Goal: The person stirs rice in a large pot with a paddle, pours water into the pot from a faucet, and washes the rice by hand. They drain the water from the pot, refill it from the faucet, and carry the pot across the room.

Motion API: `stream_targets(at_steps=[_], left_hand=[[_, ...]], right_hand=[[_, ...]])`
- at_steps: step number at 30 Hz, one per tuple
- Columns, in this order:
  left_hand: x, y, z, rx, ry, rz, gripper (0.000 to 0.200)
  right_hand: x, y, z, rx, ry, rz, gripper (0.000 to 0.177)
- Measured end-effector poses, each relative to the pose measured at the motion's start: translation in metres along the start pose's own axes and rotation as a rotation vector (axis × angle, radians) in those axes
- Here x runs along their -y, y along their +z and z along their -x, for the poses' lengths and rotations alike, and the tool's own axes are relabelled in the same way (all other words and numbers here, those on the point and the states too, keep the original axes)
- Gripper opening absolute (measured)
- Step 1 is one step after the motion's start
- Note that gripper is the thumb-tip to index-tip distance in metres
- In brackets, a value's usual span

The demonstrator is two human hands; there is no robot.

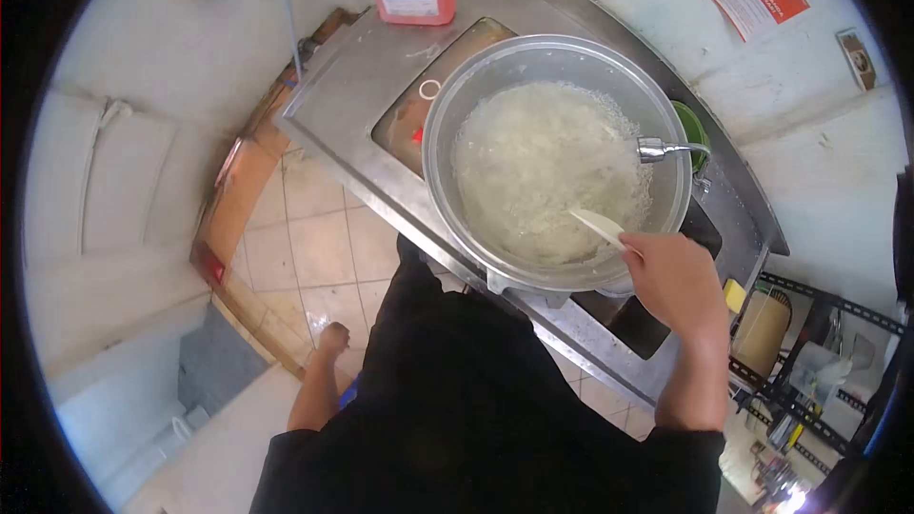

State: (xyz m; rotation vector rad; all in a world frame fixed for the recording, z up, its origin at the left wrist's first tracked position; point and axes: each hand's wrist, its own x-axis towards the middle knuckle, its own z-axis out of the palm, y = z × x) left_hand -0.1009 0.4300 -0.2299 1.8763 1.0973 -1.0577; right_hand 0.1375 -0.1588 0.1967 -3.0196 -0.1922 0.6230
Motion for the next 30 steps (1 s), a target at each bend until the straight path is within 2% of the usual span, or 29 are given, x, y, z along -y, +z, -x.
stream_targets(at_steps=[1, 2, 3, 5, 6, 8, 9, 11, 12, 14, 15, 17, 18, 19, 21, 23, 24, 25, 26, 27, 28, 29, 30], left_hand=[[-0.023, -0.011, -0.009, -0.064, 0.092, -0.054, 0.023], [-0.045, -0.023, -0.018, -0.052, 0.103, -0.073, 0.023], [-0.073, -0.036, -0.021, -0.218, 0.269, -0.152, 0.02], [-0.136, -0.07, -0.023, -0.543, 0.611, -0.304, 0.015], [-0.169, -0.09, -0.022, -0.572, 0.678, -0.267, 0.016], [-0.236, -0.127, -0.02, -0.61, 0.79, -0.22, 0.017], [-0.267, -0.144, -0.019, -0.62, 0.832, -0.213, 0.018], [-0.326, -0.174, -0.024, -0.675, 1.048, -0.215, 0.02], [-0.357, -0.183, -0.021, -0.653, 1.068, -0.217, 0.02], [-0.41, -0.19, -0.006, -0.693, 1.431, -0.096, 0.019], [-0.428, -0.187, 0.004, -0.679, 1.447, -0.099, 0.019], [-0.458, -0.169, 0.035, -0.359, 1.451, -0.055, 0.019], [-0.47, -0.158, 0.06, -0.199, 1.504, -0.108, 0.018], [-0.48, -0.145, 0.091, -0.037, 1.55, -0.164, 0.016], [-0.491, -0.114, 0.146, 0.425, 1.463, -0.187, 0.016], [-0.491, -0.085, 0.184, 0.892, 1.187, -0.043, 0.019], [-0.492, -0.081, 0.187, 0.907, 1.198, -0.063, 0.019], [-0.493, -0.077, 0.187, 1.037, 0.943, -0.077, 0.025], [-0.493, -0.075, 0.183, 1.101, 0.816, -0.094, 0.028], [-0.493, -0.074, 0.18, 1.152, 0.687, -0.113, 0.031], [-0.493, -0.074, 0.169, 1.053, 0.787, -0.036, 0.033], [-0.493, -0.074, 0.159, 0.952, 0.881, 0.043, 0.035], [-0.492, -0.076, 0.149, 0.865, 0.713, 0.271, 0.035]], right_hand=[[0.001, 0.002, 0.003, -0.072, 0.07, -0.096, 0.019], [0.005, 0.003, 0.005, -0.149, 0.141, -0.192, 0.02], [0.012, 0.002, 0.004, -0.15, 0.166, -0.192, 0.02], [0.031, -0.002, 0.0, -0.224, 0.441, -0.43, 0.026], [0.043, 0.002, -0.001, -0.224, 0.475, -0.433, 0.026], [0.067, 0.022, -0.005, -0.598, 0.564, -0.839, 0.029], [0.079, 0.036, -0.01, -0.603, 0.594, -0.83, 0.029], [0.1, 0.066, -0.023, -0.641, 0.748, -0.941, 0.031], [0.107, 0.072, -0.026, -0.656, 0.772, -0.93, 0.031], [0.122, 0.077, -0.027, -0.285, 0.932, -1.172, 0.032], [0.131, 0.073, -0.028, -0.299, 0.948, -1.175, 0.032], [0.151, 0.068, -0.031, -0.621, 0.857, -1.417, 0.031], [0.157, 0.066, -0.037, -0.647, 0.775, -1.528, 0.03], [0.168, 0.066, -0.047, -0.67, 0.788, -1.533, 0.03], [0.2, 0.067, -0.077, -0.727, 0.68, -1.678, 0.027], [0.237, 0.06, -0.109, -0.598, 0.559, -1.685, 0.027], [0.255, 0.065, -0.13, -0.494, 0.516, -1.655, 0.028], [0.267, 0.07, -0.144, -0.39, 0.472, -1.623, 0.029], [0.271, 0.069, -0.147, -0.414, 0.479, -1.626, 0.029], [0.274, 0.068, -0.148, -0.471, 0.408, -1.32, 0.033], [0.276, 0.068, -0.149, -0.513, 0.341, -1.013, 0.037], [0.273, 0.066, -0.143, -0.527, 0.355, -1.02, 0.037], [0.266, 0.064, -0.128, -0.507, 0.343, -1.045, 0.035]])
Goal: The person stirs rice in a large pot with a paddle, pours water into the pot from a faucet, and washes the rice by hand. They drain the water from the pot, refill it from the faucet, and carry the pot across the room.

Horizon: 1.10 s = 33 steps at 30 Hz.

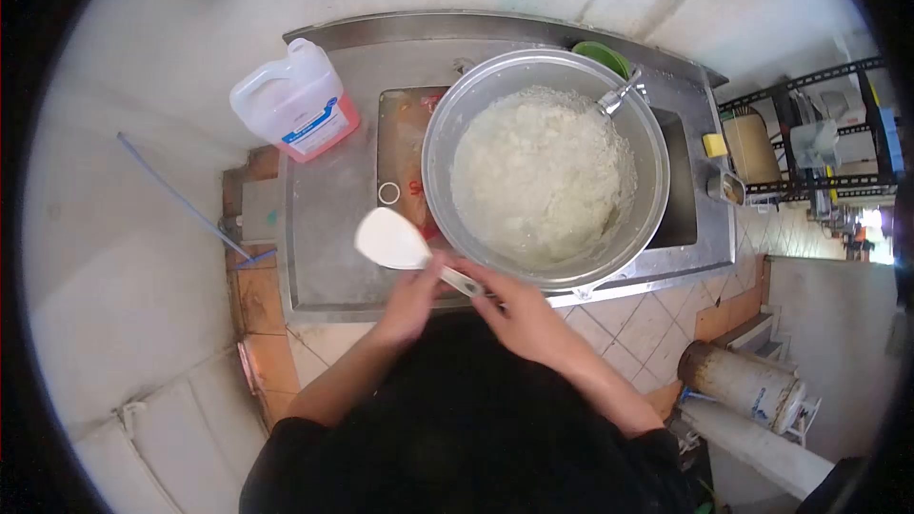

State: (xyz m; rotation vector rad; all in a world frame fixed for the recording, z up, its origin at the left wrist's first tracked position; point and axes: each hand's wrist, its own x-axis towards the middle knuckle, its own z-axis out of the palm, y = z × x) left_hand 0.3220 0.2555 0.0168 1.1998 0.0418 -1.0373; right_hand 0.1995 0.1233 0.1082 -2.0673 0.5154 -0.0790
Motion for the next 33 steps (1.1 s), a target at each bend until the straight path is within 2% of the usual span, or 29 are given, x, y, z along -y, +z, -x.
stream_targets(at_steps=[1, 3, 4, 5, 6, 8, 10, 12, 13, 14, 17, 18, 19, 20, 22, 23, 24, 25, 26, 27, 28, 29, 30, 31, 33], left_hand=[[0.001, -0.021, -0.006, -0.001, -0.013, -0.012, 0.035], [-0.009, -0.084, -0.019, -0.021, -0.064, -0.308, 0.034], [-0.016, -0.108, -0.021, -0.124, -0.043, -0.558, 0.031], [-0.024, -0.127, -0.022, -0.226, -0.024, -0.81, 0.028], [-0.03, -0.142, -0.021, -0.245, -0.028, -0.814, 0.028], [-0.044, -0.169, -0.015, -0.553, 0.142, -1.566, 0.02], [-0.045, -0.189, -0.016, -0.646, 0.139, -1.51, 0.021], [-0.045, -0.2, -0.018, -0.728, 0.144, -1.439, 0.023], [-0.046, -0.202, -0.019, -0.701, 0.28, -1.486, 0.024], [-0.047, -0.201, -0.021, -0.67, 0.423, -1.528, 0.026], [-0.056, -0.18, -0.023, -0.604, 0.537, -1.443, 0.025], [-0.062, -0.171, -0.02, -0.587, 0.542, -1.447, 0.025], [-0.07, -0.158, -0.014, -0.594, 0.411, -1.413, 0.025], [-0.072, -0.144, -0.015, -0.576, 0.288, -1.382, 0.025], [-0.067, -0.149, -0.022, -0.551, 0.43, -1.369, 0.029], [-0.084, -0.12, -0.009, -0.546, 0.451, -1.305, 0.036], [-0.09, -0.127, -0.012, -0.603, 0.696, -1.459, 0.04], [-0.103, -0.125, -0.011, -0.73, 0.681, -1.364, 0.038], [-0.115, -0.096, 0.005, -0.725, 0.841, -1.039, 0.038], [-0.131, -0.106, 0.015, -0.752, 0.856, -0.927, 0.039], [-0.144, -0.096, 0.027, -0.914, 0.874, -0.922, 0.04], [-0.132, -0.096, 0.02, -1.127, 0.84, -1.09, 0.039], [-0.111, -0.106, 0.012, -1.362, 0.802, -1.246, 0.037], [-0.071, -0.177, -0.019, -1.233, 0.775, -1.616, 0.03], [-0.015, -0.215, -0.032, -1.259, 0.739, -1.761, 0.025]], right_hand=[[-0.003, -0.014, 0.011, 0.032, 0.007, -0.024, 0.034], [-0.016, -0.043, 0.039, -0.137, 0.213, -0.137, 0.024], [-0.037, -0.05, 0.06, -0.305, 0.273, -0.349, 0.022], [-0.058, -0.059, 0.078, -0.47, 0.338, -0.372, 0.022], [-0.087, -0.066, 0.096, -0.654, 0.329, -0.311, 0.021], [-0.173, -0.078, 0.148, -0.824, 0.425, -0.139, 0.02], [-0.232, -0.071, 0.198, -0.931, 0.612, -0.041, 0.02], [-0.299, -0.047, 0.267, -0.882, 0.775, -0.073, 0.02], [-0.345, -0.029, 0.316, -0.79, 0.898, -0.03, 0.019], [-0.387, -0.005, 0.371, -0.775, 0.807, -0.304, 0.017], [-0.374, 0.044, 0.448, -0.34, 1.31, -0.36, 0.017], [-0.364, 0.059, 0.466, -0.23, 1.379, -0.384, 0.017], [-0.35, 0.068, 0.472, -0.142, 1.412, -0.409, 0.018], [-0.345, 0.078, 0.476, -0.07, 1.421, -0.424, 0.018], [-0.352, 0.088, 0.477, 0.006, 1.393, -0.438, 0.018], [-0.357, 0.087, 0.469, 0.04, 1.36, -0.423, 0.018], [-0.361, 0.084, 0.455, 0.07, 1.32, -0.39, 0.018], [-0.369, 0.078, 0.437, 0.072, 1.275, -0.354, 0.018], [-0.372, 0.067, 0.42, 0.031, 1.244, -0.338, 0.019], [-0.37, 0.05, 0.404, -0.068, 1.227, -0.362, 0.019], [-0.35, 0.039, 0.381, -0.281, 1.176, -0.382, 0.022], [-0.35, 0.035, 0.364, -0.509, 1.096, -0.395, 0.026], [-0.354, 0.025, 0.354, -0.572, 1.071, -0.422, 0.026], [-0.36, 0.017, 0.346, -0.552, 1.011, -0.404, 0.027], [-0.37, 0.002, 0.35, -0.554, 0.927, -0.414, 0.029]])
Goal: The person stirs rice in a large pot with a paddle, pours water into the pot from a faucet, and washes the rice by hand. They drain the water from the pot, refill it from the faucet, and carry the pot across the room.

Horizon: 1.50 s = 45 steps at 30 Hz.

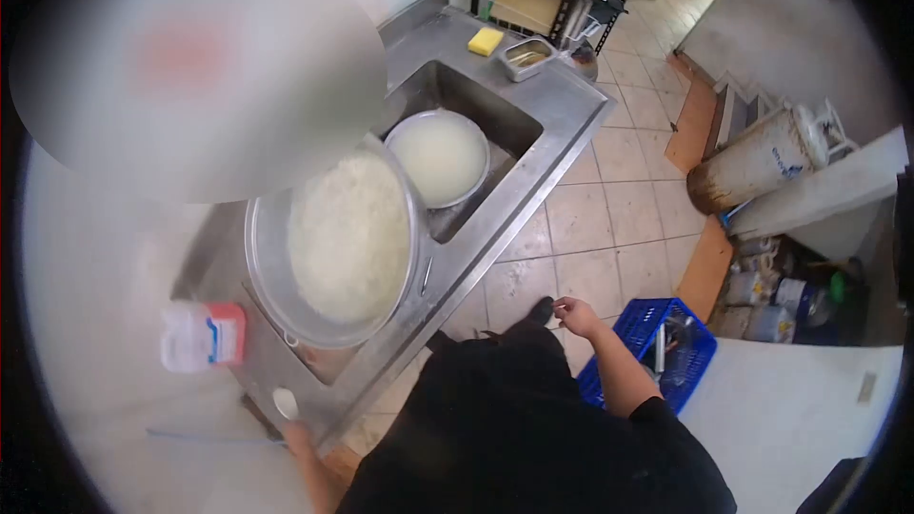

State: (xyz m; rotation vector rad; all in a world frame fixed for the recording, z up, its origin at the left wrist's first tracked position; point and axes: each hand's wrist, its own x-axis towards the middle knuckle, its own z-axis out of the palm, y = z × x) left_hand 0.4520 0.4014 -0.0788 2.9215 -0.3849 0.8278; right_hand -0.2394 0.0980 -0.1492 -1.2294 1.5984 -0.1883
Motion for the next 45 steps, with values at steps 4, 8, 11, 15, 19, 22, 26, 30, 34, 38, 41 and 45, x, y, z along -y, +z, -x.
stream_targets(at_steps=[4, 8, 11, 15, 19, 22, 26, 30, 34, 38, 41, 45], left_hand=[[-0.003, -0.002, 0.037, -0.029, -0.03, 0.021, 0.019], [-0.023, 0.001, 0.103, 0.218, 0.17, -0.108, 0.018], [-0.093, -0.024, 0.108, 0.484, 0.339, -0.074, 0.017], [-0.192, 0.001, 0.218, 0.868, 0.725, 0.0, 0.035], [-0.417, -0.164, 0.3, 1.246, 0.121, 0.58, 0.044], [-0.531, -0.209, 0.32, 1.319, 0.302, 0.86, 0.044], [-0.646, -0.218, 0.327, 1.224, 0.583, 0.835, 0.042], [-0.756, -0.212, 0.321, 1.078, 0.766, 0.675, 0.05], [-0.861, -0.197, 0.326, 1.018, 0.853, 0.547, 0.055], [-0.953, -0.174, 0.327, 1.074, 0.894, 0.437, 0.056], [-0.986, -0.164, 0.33, 1.082, 1.103, 0.314, 0.054], [-1.001, -0.165, 0.333, 0.857, 1.243, 0.364, 0.037]], right_hand=[[-0.078, -0.05, -0.004, -0.014, -0.038, 0.0, 0.027], [-0.217, -0.134, 0.012, 0.028, 0.207, -0.187, 0.028], [-0.375, -0.174, 0.045, -0.49, 0.341, -0.62, 0.02], [-0.401, -0.189, 0.134, -0.661, 0.849, -0.732, 0.02], [-0.399, -0.161, 0.155, -0.207, 0.721, -0.633, 0.018], [-0.374, -0.174, 0.139, -0.095, 0.636, -0.551, 0.017], [-0.329, -0.203, 0.089, -0.091, 0.517, -0.525, 0.018], [-0.275, -0.241, 0.029, -0.2, 0.51, -0.658, 0.021], [-0.239, -0.284, 0.005, -0.35, 0.542, -0.97, 0.017], [-0.224, -0.316, 0.004, -0.322, 0.658, -0.932, 0.021], [-0.179, -0.339, -0.003, -0.396, 0.766, -0.85, 0.018], [-0.16, -0.336, -0.015, -0.403, 0.755, -0.844, 0.017]])
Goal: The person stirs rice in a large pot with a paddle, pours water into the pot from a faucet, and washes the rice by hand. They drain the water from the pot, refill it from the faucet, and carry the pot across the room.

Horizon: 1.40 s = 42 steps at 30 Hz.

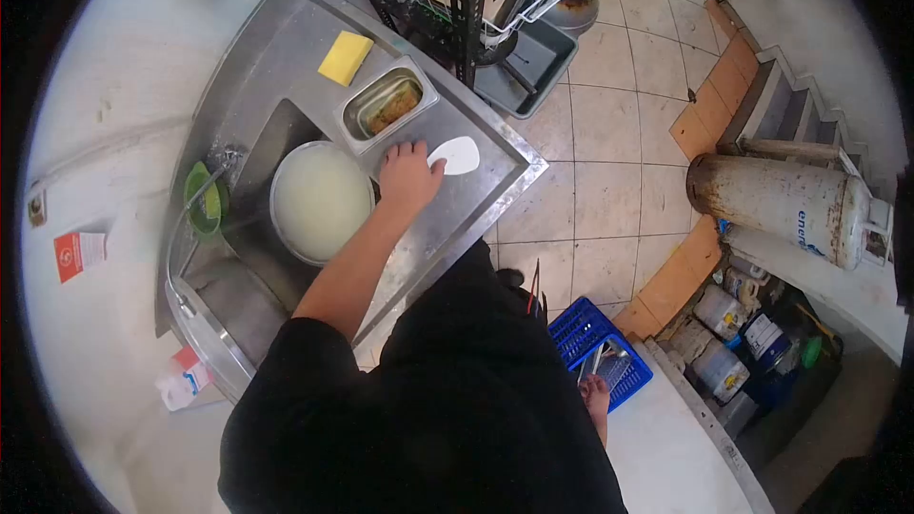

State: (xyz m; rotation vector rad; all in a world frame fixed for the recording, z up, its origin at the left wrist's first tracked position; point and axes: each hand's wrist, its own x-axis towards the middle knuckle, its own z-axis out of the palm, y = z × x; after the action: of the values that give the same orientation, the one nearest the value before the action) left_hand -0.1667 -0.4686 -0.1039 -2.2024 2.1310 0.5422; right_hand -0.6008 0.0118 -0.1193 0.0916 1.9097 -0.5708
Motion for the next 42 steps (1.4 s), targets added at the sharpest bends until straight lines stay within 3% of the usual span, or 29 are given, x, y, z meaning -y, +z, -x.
stream_targets(at_steps=[1, 2, 4, 5, 7, 8, 11, 13, 17, 20, 21, 24, 26, 28, 31, 32, 33, 34, 35, 38, 40, 41, 42], left_hand=[[0.003, 0.007, 0.001, -0.162, 0.101, -0.009, 0.033], [0.005, 0.014, 0.002, -0.155, 0.095, -0.012, 0.033], [0.009, 0.024, 0.008, -0.259, 0.339, 0.238, 0.028], [0.01, 0.028, 0.009, -0.252, 0.333, 0.233, 0.028], [0.011, 0.035, 0.01, -0.258, 0.437, 0.231, 0.024], [0.011, 0.035, 0.01, -0.254, 0.436, 0.228, 0.024], [0.01, 0.032, 0.011, -0.254, 0.429, 0.223, 0.03], [0.007, 0.025, 0.015, -0.248, 0.422, 0.119, 0.042], [0.0, 0.013, 0.021, -0.24, 0.348, 0.092, 0.055], [-0.001, 0.009, 0.032, -0.378, 0.382, 0.105, 0.062], [-0.006, 0.0, 0.044, -0.445, 0.337, 0.145, 0.057], [-0.006, -0.001, 0.106, -0.602, 0.273, 0.308, 0.034], [0.007, 0.007, 0.17, -0.494, 0.357, 0.396, 0.018], [0.012, 0.035, 0.246, -0.439, 0.278, 0.488, 0.02], [0.035, 0.111, 0.386, -0.189, -0.032, 0.568, 0.034], [0.052, 0.166, 0.435, 0.062, -0.212, 0.665, 0.034], [0.064, 0.207, 0.5, 0.203, -0.455, 0.87, 0.038], [0.084, 0.263, 0.561, 0.213, -0.809, 1.354, 0.043], [0.106, 0.305, 0.641, 0.295, -1.094, 1.207, 0.048], [0.121, 0.377, 0.889, 0.401, -1.036, 0.26, 0.033], [0.115, 0.363, 0.962, 0.59, -1.327, 0.35, 0.031], [0.12, 0.365, 1.006, 0.822, -1.601, 0.418, 0.029], [0.116, 0.366, 1.019, 0.892, -1.723, 0.489, 0.029]], right_hand=[[0.002, 0.004, 0.0, 0.023, 0.0, 0.058, 0.018], [0.003, 0.008, -0.001, 0.025, 0.008, 0.063, 0.018], [-0.001, 0.016, -0.007, 0.171, -0.105, 0.064, 0.019], [-0.003, 0.02, -0.01, 0.244, -0.162, 0.06, 0.02], [0.01, 0.026, -0.009, 0.191, -0.062, 0.072, 0.021], [0.033, 0.029, 0.004, 0.156, -0.058, 0.18, 0.021], [0.014, 0.0, -0.022, 0.167, -0.235, 0.438, 0.022], [0.038, -0.001, -0.015, 0.052, 0.0, 0.045, 0.024], [0.062, 0.013, 0.001, -0.031, -0.046, 0.171, 0.024], [0.029, 0.004, -0.016, 0.069, -0.095, 0.115, 0.023], [0.023, -0.001, -0.019, 0.15, -0.113, 0.102, 0.022], [0.009, -0.007, -0.038, 0.277, -0.233, 0.439, 0.021], [0.0, -0.016, -0.062, 0.372, -0.257, 0.573, 0.02], [-0.004, -0.031, -0.09, 0.445, -0.244, 0.677, 0.02], [0.009, -0.056, -0.135, 0.483, -0.192, 0.805, 0.019], [0.015, -0.063, -0.149, 0.465, -0.175, 0.824, 0.019], [0.023, -0.07, -0.165, 0.439, -0.155, 0.833, 0.018], [0.033, -0.075, -0.187, 0.414, -0.131, 0.831, 0.018], [0.044, -0.076, -0.206, 0.389, -0.112, 0.812, 0.018], [0.093, -0.072, -0.348, 0.222, 0.126, 0.515, 0.018], [0.134, 0.024, -0.216, 0.491, -0.367, 0.653, 0.016], [0.141, 0.061, -0.194, 0.53, -0.436, 0.657, 0.02], [0.149, 0.096, -0.173, 0.568, -0.505, 0.659, 0.024]])
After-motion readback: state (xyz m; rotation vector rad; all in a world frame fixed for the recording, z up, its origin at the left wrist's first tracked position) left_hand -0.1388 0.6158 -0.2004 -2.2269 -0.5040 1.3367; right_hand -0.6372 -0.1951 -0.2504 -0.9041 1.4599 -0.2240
